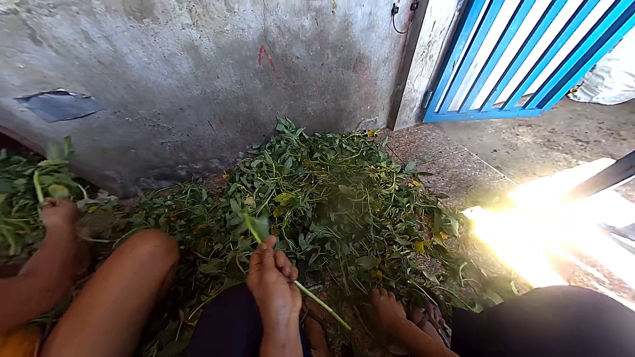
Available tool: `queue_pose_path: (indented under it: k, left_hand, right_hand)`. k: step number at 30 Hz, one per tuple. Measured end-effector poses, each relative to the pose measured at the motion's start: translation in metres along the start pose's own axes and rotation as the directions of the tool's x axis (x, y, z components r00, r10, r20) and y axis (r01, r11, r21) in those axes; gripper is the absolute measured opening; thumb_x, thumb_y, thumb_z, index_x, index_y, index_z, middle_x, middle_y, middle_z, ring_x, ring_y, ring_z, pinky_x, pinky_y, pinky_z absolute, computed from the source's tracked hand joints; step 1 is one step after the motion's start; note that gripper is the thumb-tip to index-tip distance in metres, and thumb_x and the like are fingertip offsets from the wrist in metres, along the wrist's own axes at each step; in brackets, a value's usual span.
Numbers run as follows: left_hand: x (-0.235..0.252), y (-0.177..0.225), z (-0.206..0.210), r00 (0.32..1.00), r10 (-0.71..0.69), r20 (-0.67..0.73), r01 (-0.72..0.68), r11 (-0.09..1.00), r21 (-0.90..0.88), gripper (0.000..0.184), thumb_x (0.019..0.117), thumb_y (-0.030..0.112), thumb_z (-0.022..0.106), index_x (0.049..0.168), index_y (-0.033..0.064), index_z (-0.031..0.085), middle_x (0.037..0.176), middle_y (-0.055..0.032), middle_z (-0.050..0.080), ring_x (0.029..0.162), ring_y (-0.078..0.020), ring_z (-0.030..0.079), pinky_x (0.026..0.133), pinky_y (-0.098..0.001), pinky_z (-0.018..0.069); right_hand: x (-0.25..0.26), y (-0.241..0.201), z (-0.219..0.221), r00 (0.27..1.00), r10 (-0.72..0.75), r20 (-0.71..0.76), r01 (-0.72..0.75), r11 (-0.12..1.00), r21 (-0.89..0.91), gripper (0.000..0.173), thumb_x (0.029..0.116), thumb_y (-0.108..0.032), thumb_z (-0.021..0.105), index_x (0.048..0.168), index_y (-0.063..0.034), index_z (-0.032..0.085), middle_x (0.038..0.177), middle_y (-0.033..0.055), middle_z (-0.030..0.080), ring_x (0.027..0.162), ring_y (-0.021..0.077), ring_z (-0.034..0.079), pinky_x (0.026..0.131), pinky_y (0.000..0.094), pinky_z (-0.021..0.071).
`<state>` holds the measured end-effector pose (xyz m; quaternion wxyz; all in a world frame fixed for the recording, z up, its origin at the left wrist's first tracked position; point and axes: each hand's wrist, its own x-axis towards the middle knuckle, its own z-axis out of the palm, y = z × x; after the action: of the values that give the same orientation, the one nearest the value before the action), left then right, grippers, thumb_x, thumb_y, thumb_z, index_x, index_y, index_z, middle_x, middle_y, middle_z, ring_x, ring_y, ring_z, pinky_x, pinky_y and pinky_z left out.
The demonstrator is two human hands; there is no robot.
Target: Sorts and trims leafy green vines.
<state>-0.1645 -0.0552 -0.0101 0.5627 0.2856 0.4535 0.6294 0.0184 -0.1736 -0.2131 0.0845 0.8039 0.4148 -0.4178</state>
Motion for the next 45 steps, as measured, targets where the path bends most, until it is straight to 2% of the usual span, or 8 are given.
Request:
queue_pose_path:
  k: [6,12,19,22,24,28,34,45]
  left_hand:
    - [-0.007,-0.027,0.007,0.943,-0.325,-0.071,0.33,0.941,0.069,0.016,0.1079,0.011,0.051,0.101,-0.0004,0.058,0.066,-0.0059,0.057,0.047,-0.0128,0.056,0.042,-0.0249,0.051]
    - [-0.012,-0.044,0.009,0.902,-0.431,0.024,0.425,0.896,0.126,0.011,0.1049,0.009,0.056,0.105,-0.0023,0.06,0.081,-0.0132,0.068,0.066,-0.0213,0.07,0.055,-0.032,0.0591]
    - [-0.025,-0.059,0.014,0.823,-0.546,0.156,0.512,0.833,0.211,0.012,0.1023,0.004,0.059,0.108,-0.0052,0.064,0.093,-0.0183,0.073,0.08,-0.0278,0.074,0.064,-0.0381,0.0623]
    - [-0.027,-0.06,0.012,0.829,-0.54,0.147,0.505,0.835,0.218,0.014,0.1029,0.001,0.055,0.113,-0.0056,0.062,0.094,-0.0194,0.072,0.079,-0.028,0.073,0.063,-0.0379,0.0617]
    - [-0.025,-0.062,0.009,0.848,-0.521,0.097,0.496,0.845,0.2,0.014,0.1033,0.005,0.058,0.111,-0.0048,0.064,0.092,-0.0181,0.072,0.077,-0.0266,0.073,0.062,-0.037,0.0617]
    - [-0.02,-0.059,0.005,0.88,-0.475,0.009,0.467,0.868,0.167,0.012,0.103,0.009,0.06,0.108,-0.0014,0.064,0.084,-0.0123,0.07,0.07,-0.0211,0.07,0.06,-0.0339,0.0603]
    - [-0.024,-0.05,0.003,0.88,-0.449,0.157,0.43,0.892,0.139,0.012,0.1034,0.003,0.056,0.107,-0.0029,0.066,0.081,-0.0124,0.069,0.065,-0.0196,0.068,0.058,-0.0329,0.0604]
    - [-0.027,-0.053,-0.006,0.803,-0.405,0.437,0.408,0.908,0.093,0.019,0.1024,-0.002,0.052,0.115,-0.0081,0.064,0.1,-0.0228,0.073,0.08,-0.0267,0.074,0.065,-0.0349,0.0629]
  right_hand:
    - [-0.002,0.004,-0.027,0.985,-0.071,-0.16,0.129,0.914,0.386,0.037,0.1066,-0.027,0.047,0.128,-0.0044,0.065,0.122,0.0209,0.069,0.118,0.0368,0.066,0.102,0.0577,0.0496]
    - [-0.045,-0.008,-0.057,0.845,-0.179,-0.504,0.521,0.484,0.703,0.025,0.1045,-0.018,0.05,0.117,-0.0002,0.062,0.09,0.0092,0.068,0.078,0.0176,0.068,0.075,0.0364,0.0582]
    - [-0.075,-0.022,-0.037,0.386,-0.286,-0.877,0.791,0.592,0.155,0.023,0.1022,-0.017,0.054,0.111,-0.0021,0.069,0.098,0.0112,0.071,0.085,0.0211,0.072,0.076,0.0393,0.062]
    - [-0.085,-0.024,-0.045,0.727,-0.295,-0.62,0.667,0.519,0.535,0.024,0.1031,-0.014,0.053,0.118,-0.0005,0.065,0.1,0.0102,0.071,0.084,0.0173,0.07,0.077,0.0362,0.0596]
    - [-0.087,-0.024,-0.057,0.904,-0.351,-0.244,0.288,0.079,0.954,0.014,0.1072,-0.012,0.049,0.116,-0.0031,0.055,0.09,0.0097,0.067,0.068,0.017,0.065,0.063,0.0332,0.0579]
    - [-0.087,-0.022,-0.059,0.742,-0.54,-0.397,0.168,-0.424,0.89,0.011,0.1061,-0.015,0.053,0.114,-0.0092,0.057,0.094,0.012,0.069,0.074,0.0209,0.068,0.069,0.0376,0.0598]
    - [-0.085,-0.03,-0.052,0.514,-0.44,-0.736,0.844,0.108,0.525,0.018,0.104,-0.012,0.055,0.114,0.001,0.061,0.096,0.0082,0.068,0.08,0.0142,0.067,0.073,0.0316,0.0591]
    - [-0.086,-0.032,-0.046,0.244,-0.469,-0.849,0.861,0.508,-0.033,0.019,0.1034,-0.022,0.056,0.108,-0.0115,0.07,0.094,0.0096,0.065,0.086,0.0222,0.068,0.074,0.0388,0.0598]
